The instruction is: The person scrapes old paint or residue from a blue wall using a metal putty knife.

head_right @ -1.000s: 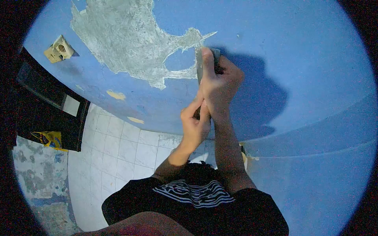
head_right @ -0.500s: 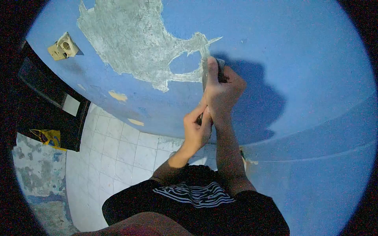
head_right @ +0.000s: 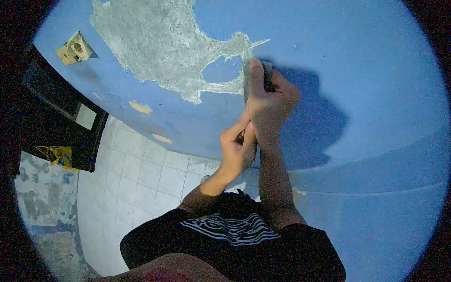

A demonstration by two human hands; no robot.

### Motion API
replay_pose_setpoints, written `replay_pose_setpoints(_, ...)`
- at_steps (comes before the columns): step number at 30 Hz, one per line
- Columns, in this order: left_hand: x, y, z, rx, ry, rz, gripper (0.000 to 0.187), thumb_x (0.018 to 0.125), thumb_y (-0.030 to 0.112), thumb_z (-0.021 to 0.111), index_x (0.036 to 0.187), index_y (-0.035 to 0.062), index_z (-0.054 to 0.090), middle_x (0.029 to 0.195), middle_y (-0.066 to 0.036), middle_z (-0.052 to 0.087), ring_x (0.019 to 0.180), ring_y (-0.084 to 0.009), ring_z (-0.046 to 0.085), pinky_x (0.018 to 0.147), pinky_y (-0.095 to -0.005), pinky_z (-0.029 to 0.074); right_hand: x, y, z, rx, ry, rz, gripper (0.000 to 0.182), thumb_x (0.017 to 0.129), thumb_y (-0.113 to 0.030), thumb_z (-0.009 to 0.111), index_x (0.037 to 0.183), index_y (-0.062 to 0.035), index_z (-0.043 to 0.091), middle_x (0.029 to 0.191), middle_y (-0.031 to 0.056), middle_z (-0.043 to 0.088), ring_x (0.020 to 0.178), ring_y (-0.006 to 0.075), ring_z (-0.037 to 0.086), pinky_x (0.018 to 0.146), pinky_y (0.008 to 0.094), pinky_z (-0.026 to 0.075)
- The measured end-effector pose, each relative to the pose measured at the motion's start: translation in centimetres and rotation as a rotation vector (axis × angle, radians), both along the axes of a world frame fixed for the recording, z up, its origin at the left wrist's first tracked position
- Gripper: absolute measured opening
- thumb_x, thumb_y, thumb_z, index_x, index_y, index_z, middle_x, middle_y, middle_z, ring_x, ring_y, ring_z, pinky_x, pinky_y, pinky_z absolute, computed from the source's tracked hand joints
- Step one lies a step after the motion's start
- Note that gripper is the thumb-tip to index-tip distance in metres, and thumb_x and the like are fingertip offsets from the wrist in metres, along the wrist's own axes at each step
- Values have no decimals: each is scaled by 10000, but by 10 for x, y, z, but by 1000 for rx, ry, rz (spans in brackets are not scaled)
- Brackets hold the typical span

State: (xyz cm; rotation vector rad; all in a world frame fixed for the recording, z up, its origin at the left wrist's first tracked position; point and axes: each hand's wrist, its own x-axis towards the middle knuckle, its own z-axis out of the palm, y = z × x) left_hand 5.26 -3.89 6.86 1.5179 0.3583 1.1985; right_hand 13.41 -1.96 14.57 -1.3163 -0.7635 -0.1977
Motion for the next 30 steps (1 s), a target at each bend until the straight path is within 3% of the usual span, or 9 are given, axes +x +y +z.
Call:
replay_pose_setpoints(3, 6, -4, -11, 36, -17, 49, 424, 968, 44, 499, 1388, -15, 491, 1326, -227, 576, 906, -76, 609, 721, -237, 503, 2, -2, -4, 23, -8, 17, 416, 897, -196, 719, 576, -9, 532, 547, -87, 416, 559, 21, 334, 469, 252, 243)
replay_pose_setpoints(6, 13, 7, -22, 225, -71, 125, 427, 968, 45, 499, 1391, -9, 491, 1313, -219, 589, 844, -54, 594, 693, -233, 496, 7, -1, -7, -66, 56, -19, 317, 904, -239, 715, 715, 8, 651, 545, -53, 506, 551, 24, 403, 482, 253, 342)
replay_pose_setpoints(9, 7, 8, 5, 8, -48, 15, 425, 967, 43, 499, 1386, -23, 491, 1344, -223, 568, 916, -74, 595, 740, -236, 495, 7, 0, 11, -43, -123, -30, 403, 895, -200, 718, 598, 7, 542, 552, -87, 433, 566, 16, 351, 469, 248, 271)
replay_pose_setpoints(11, 3, 1, 5, -76, 0, -18, 426, 966, 43, 502, 1386, -28, 489, 1355, -219, 561, 937, -74, 582, 754, -235, 490, 5, 1, 19, -9, -105, 12, 326, 900, -239, 702, 681, -8, 635, 507, 14, 486, 510, 33, 415, 468, 263, 354)
replay_pose_setpoints(12, 2, -2, 5, -158, 38, -49, 427, 966, 44, 505, 1386, -33, 486, 1367, -215, 554, 958, -75, 570, 768, -234, 485, 6, 0, 14, -1, -110, 12, 326, 900, -239, 702, 681, -8, 635, 507, 14, 486, 510, 33, 415, 468, 263, 354)
replay_pose_setpoints(16, 11, -8, -13, 40, -56, 74, 430, 972, 50, 502, 1392, -36, 476, 1335, -188, 592, 937, -63, 540, 770, -224, 472, 13, -5, -5, -88, -136, -70, 337, 898, -239, 699, 666, -7, 623, 504, 9, 490, 510, 36, 412, 466, 283, 357)
replay_pose_setpoints(22, 14, -3, 6, -70, -174, 5, 439, 985, 53, 493, 1414, -31, 451, 1211, -106, 653, 852, -48, 518, 731, -204, 455, 8, -2, 19, -83, -163, -25, 363, 902, -252, 694, 652, -1, 612, 494, 23, 483, 512, 36, 411, 463, 287, 348)
replay_pose_setpoints(24, 10, -7, -1, -99, -112, -6, 444, 991, 69, 496, 1425, -14, 447, 1093, -27, 651, 785, -30, 481, 661, -180, 421, 8, -2, 16, -85, -183, -27, 373, 903, -257, 692, 645, -1, 606, 487, 27, 471, 506, 41, 406, 460, 291, 344)
replay_pose_setpoints(30, 16, -6, 6, -83, -145, 37, 451, 1000, 93, 491, 1437, -1, 437, 925, 41, 584, 685, -9, 390, 568, -160, 340, 12, -1, 13, -106, -143, -23, 413, 903, -258, 689, 605, -4, 555, 471, 26, 434, 473, 65, 376, 452, 310, 328)
